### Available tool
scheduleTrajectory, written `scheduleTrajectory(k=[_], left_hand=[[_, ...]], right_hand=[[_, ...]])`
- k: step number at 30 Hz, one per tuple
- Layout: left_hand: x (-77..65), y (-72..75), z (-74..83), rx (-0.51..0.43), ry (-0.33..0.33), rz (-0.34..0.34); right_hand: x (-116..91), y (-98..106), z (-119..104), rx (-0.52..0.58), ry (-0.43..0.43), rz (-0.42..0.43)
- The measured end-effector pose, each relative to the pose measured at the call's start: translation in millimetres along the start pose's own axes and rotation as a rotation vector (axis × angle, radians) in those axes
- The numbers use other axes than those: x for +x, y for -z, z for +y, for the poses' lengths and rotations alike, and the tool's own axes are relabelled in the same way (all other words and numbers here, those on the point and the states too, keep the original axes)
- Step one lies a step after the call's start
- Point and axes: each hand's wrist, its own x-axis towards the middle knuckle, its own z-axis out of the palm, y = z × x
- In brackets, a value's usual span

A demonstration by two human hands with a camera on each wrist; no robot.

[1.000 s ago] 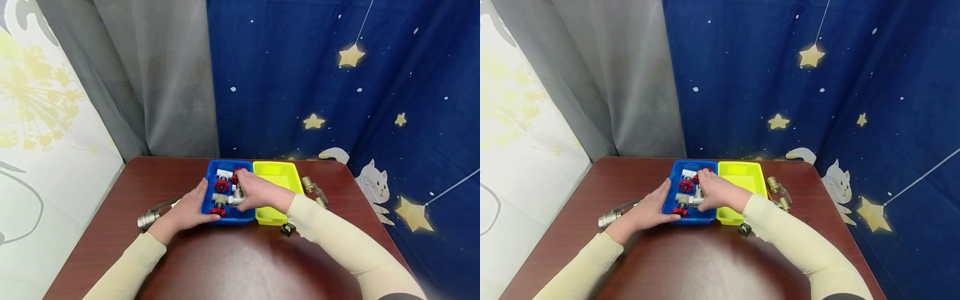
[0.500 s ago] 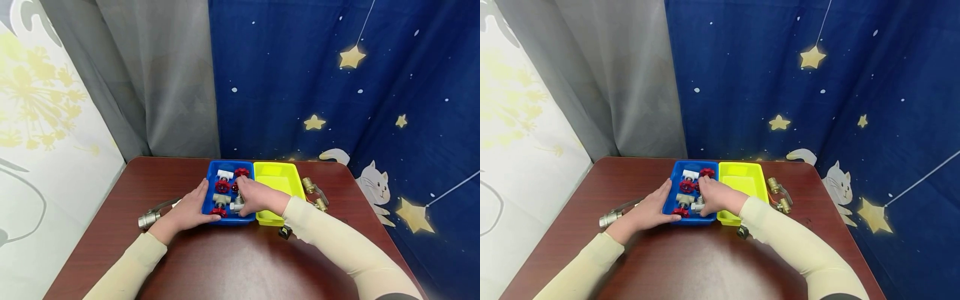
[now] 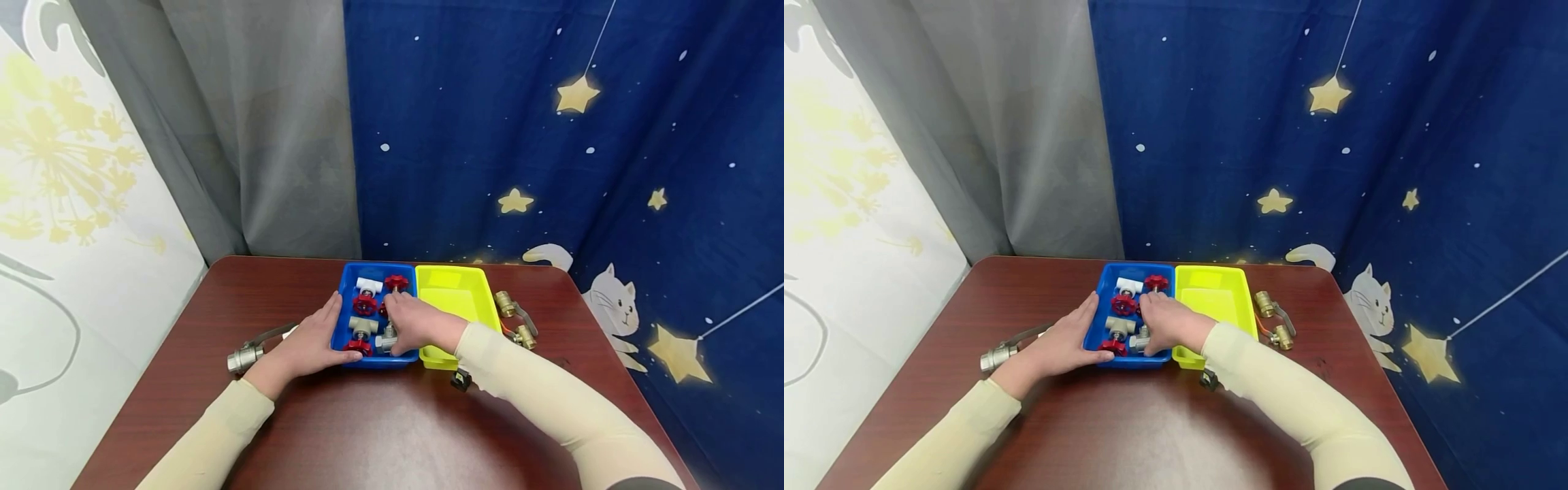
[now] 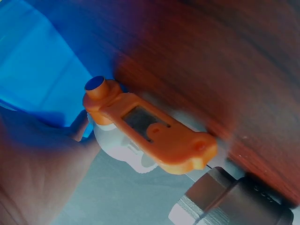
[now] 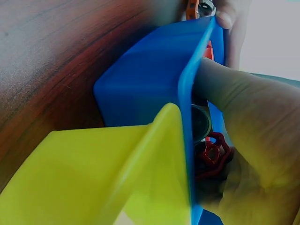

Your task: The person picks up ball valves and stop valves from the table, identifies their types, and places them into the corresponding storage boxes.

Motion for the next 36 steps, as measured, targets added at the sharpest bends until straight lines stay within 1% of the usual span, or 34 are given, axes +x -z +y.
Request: scheduleTrajectory(k=[24,29,36], left_hand=[[-0.2,1.5,2.1,-0.007,0.012,-0.010],[0.3,1.6,3.0,-0.011,0.015,-0.014],[0.6,1.4,2.3,-0.006,0.020,-0.017]], right_hand=[[7,-7,-3,-0.073,0.014,-0.028],[9,-7,-2,-0.078,0.003,-0.060],[13,1,-3,-0.043,-0.009,-0.099]])
